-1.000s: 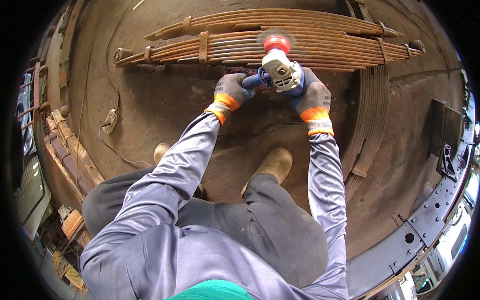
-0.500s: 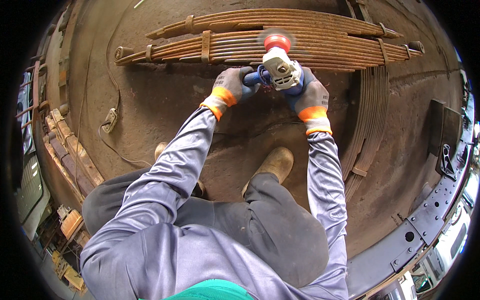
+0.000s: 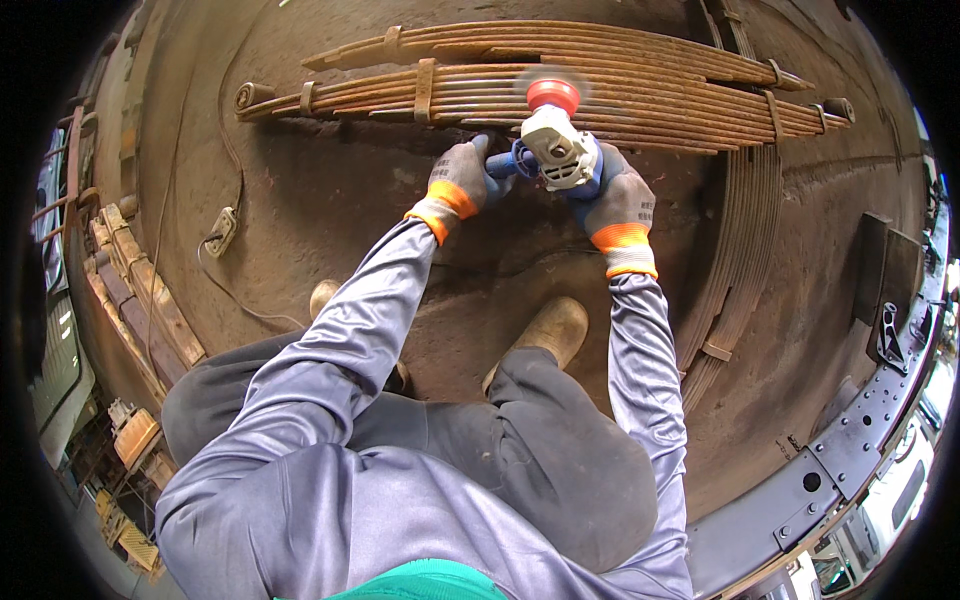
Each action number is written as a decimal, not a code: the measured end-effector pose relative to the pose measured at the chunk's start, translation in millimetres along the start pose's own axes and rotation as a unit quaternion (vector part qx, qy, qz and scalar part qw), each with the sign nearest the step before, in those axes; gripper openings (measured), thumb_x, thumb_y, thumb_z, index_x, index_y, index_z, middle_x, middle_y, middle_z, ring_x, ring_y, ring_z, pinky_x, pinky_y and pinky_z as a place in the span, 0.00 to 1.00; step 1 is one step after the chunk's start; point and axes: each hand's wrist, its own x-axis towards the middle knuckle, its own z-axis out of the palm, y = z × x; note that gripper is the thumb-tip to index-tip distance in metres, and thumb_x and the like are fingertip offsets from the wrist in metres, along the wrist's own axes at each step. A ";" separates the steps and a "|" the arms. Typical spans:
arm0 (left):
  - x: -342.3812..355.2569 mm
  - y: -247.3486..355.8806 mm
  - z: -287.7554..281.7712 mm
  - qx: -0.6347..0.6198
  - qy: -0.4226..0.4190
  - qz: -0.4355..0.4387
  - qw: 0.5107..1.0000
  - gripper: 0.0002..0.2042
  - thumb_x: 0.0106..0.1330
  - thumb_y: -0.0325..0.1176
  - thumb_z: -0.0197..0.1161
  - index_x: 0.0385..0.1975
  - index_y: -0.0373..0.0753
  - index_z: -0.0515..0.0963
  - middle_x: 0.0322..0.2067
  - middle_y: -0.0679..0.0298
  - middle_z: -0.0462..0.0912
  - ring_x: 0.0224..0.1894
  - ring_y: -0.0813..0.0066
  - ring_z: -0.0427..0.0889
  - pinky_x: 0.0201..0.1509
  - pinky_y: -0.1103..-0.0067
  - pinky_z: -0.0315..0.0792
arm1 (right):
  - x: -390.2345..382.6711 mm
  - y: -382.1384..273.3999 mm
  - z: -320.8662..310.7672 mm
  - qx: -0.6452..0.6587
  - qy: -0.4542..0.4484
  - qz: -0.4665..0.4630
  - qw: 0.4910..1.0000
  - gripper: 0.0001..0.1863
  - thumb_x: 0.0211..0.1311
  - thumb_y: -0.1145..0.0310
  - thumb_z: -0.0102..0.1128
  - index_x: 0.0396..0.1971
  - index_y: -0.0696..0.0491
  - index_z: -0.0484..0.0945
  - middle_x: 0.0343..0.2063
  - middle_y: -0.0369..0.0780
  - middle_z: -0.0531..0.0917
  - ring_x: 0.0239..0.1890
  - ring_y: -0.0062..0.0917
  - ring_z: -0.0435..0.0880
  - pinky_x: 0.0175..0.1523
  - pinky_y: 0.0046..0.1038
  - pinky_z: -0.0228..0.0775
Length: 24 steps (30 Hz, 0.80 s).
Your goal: The person uses an angle grinder to remove rust from a bundle of metal rods. They hold the grinder with both hands and move it along the rods, producing sparks. The person briefly pauses to adjust the grinder's cord before continuing the grinding process.
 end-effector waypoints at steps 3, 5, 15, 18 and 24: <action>0.8 -5.7 -2.2 0.000 -0.007 -0.005 1.000 0.21 0.53 0.48 0.76 0.38 0.39 0.82 0.34 0.44 0.88 0.41 0.42 0.88 0.47 0.57 0.82 | 2.5 -2.8 2.7 -0.004 -0.011 0.000 1.000 0.30 0.49 0.62 0.82 0.54 0.46 0.83 0.46 0.45 0.89 0.49 0.44 0.89 0.52 0.38 0.81; 0.4 -6.6 -4.0 0.000 -0.012 -0.014 1.000 0.21 0.53 0.48 0.76 0.38 0.39 0.82 0.35 0.44 0.88 0.41 0.42 0.88 0.47 0.57 0.83 | 2.6 -2.4 5.2 -0.007 -0.013 0.000 1.000 0.30 0.49 0.61 0.82 0.55 0.46 0.82 0.47 0.45 0.89 0.49 0.44 0.89 0.53 0.38 0.81; -0.8 -12.3 -9.8 0.008 -0.030 -0.020 0.999 0.23 0.52 0.48 0.77 0.43 0.39 0.82 0.36 0.44 0.88 0.42 0.43 0.88 0.48 0.58 0.83 | 1.6 -7.8 12.8 0.004 -0.012 -0.007 1.000 0.31 0.49 0.62 0.82 0.56 0.45 0.82 0.47 0.45 0.89 0.50 0.44 0.88 0.54 0.39 0.81; -2.7 -13.2 -11.4 -0.005 -0.025 -0.015 1.000 0.23 0.52 0.48 0.77 0.42 0.39 0.82 0.36 0.44 0.88 0.42 0.43 0.88 0.48 0.57 0.82 | 1.2 -10.2 12.8 -0.009 -0.019 0.001 1.000 0.31 0.49 0.63 0.82 0.57 0.44 0.82 0.48 0.45 0.89 0.51 0.45 0.88 0.55 0.40 0.81; -5.7 -17.7 -15.9 -0.005 -0.026 -0.012 1.000 0.20 0.53 0.46 0.75 0.40 0.40 0.81 0.35 0.44 0.88 0.42 0.42 0.88 0.48 0.57 0.82 | 1.4 -13.4 18.4 -0.003 -0.012 -0.007 1.000 0.30 0.51 0.62 0.81 0.56 0.45 0.82 0.47 0.45 0.89 0.50 0.43 0.88 0.55 0.39 0.81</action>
